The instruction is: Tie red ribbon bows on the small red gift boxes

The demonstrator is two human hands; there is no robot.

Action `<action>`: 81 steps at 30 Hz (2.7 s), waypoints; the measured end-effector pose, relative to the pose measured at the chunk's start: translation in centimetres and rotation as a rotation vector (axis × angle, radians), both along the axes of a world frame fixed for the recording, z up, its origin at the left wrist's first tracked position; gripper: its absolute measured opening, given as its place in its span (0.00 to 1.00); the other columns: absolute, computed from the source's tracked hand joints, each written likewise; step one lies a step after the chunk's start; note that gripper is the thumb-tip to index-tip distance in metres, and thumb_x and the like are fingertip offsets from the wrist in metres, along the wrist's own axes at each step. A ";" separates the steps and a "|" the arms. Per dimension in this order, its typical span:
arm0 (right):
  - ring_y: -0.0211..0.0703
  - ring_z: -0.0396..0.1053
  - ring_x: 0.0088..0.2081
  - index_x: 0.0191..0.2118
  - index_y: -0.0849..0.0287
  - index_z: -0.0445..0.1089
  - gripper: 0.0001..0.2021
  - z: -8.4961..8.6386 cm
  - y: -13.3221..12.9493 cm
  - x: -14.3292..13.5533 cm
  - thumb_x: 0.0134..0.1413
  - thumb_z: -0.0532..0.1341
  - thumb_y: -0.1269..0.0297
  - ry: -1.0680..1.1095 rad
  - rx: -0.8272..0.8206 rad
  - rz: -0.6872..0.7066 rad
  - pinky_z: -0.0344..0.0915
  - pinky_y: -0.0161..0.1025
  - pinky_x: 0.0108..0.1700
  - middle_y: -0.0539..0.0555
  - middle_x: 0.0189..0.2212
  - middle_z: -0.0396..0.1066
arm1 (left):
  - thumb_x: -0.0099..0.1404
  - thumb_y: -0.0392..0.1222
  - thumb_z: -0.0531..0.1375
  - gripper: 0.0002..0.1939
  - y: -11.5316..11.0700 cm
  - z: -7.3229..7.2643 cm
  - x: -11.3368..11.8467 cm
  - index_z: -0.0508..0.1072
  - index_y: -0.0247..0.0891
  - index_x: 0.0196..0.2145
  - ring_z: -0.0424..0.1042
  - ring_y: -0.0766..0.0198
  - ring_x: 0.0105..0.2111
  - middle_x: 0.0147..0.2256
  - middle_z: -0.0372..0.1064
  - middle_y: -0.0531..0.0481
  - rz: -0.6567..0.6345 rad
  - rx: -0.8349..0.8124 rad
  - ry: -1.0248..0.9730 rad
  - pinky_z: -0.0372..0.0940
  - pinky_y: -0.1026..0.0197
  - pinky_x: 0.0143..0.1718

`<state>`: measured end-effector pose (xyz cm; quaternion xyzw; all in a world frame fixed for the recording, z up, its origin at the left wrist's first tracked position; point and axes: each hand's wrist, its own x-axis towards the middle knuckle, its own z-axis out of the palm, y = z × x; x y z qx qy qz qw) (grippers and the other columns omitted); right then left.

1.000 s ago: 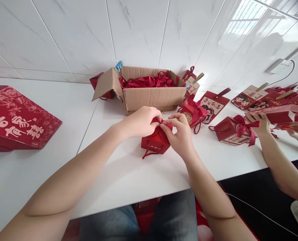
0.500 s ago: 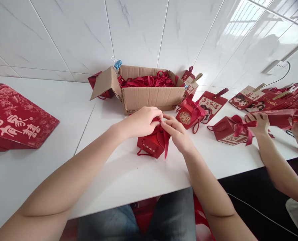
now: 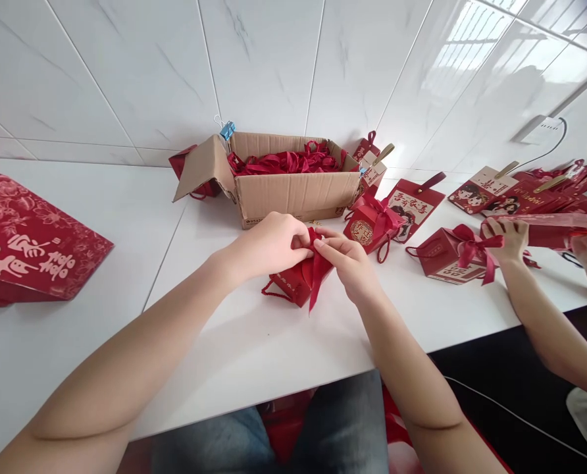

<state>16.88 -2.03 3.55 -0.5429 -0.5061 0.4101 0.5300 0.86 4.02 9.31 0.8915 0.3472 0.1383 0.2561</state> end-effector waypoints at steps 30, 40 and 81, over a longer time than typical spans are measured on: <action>0.32 0.64 0.25 0.49 0.54 0.65 0.16 1.6 -1.3 4.9 0.53 0.59 0.71 -0.543 0.282 0.139 0.65 0.35 0.28 0.52 0.39 0.68 | 0.56 0.35 0.55 0.07 0.2 0.0 0.2 0.73 0.39 0.26 0.68 0.68 0.24 0.26 0.73 0.54 -0.046 -0.031 -0.003 0.61 0.67 0.23; 0.47 0.69 0.47 0.41 0.52 0.71 0.11 1.1 -0.5 3.4 0.55 0.57 0.72 -0.694 0.576 0.038 0.65 0.47 0.47 0.55 0.45 0.71 | 0.56 0.35 0.54 0.07 0.4 -0.1 0.1 0.70 0.39 0.24 0.68 0.66 0.25 0.27 0.72 0.53 -0.125 0.032 0.019 0.59 0.65 0.24; 0.41 0.68 0.32 0.43 0.53 0.76 0.19 1.5 -1.0 3.4 0.56 0.52 0.77 -0.779 0.639 0.426 0.68 0.40 0.34 0.55 0.33 0.71 | 0.53 0.34 0.56 0.03 1.2 0.4 -0.8 0.68 0.39 0.24 0.64 0.65 0.27 0.28 0.68 0.54 -0.269 0.213 0.182 0.51 0.62 0.25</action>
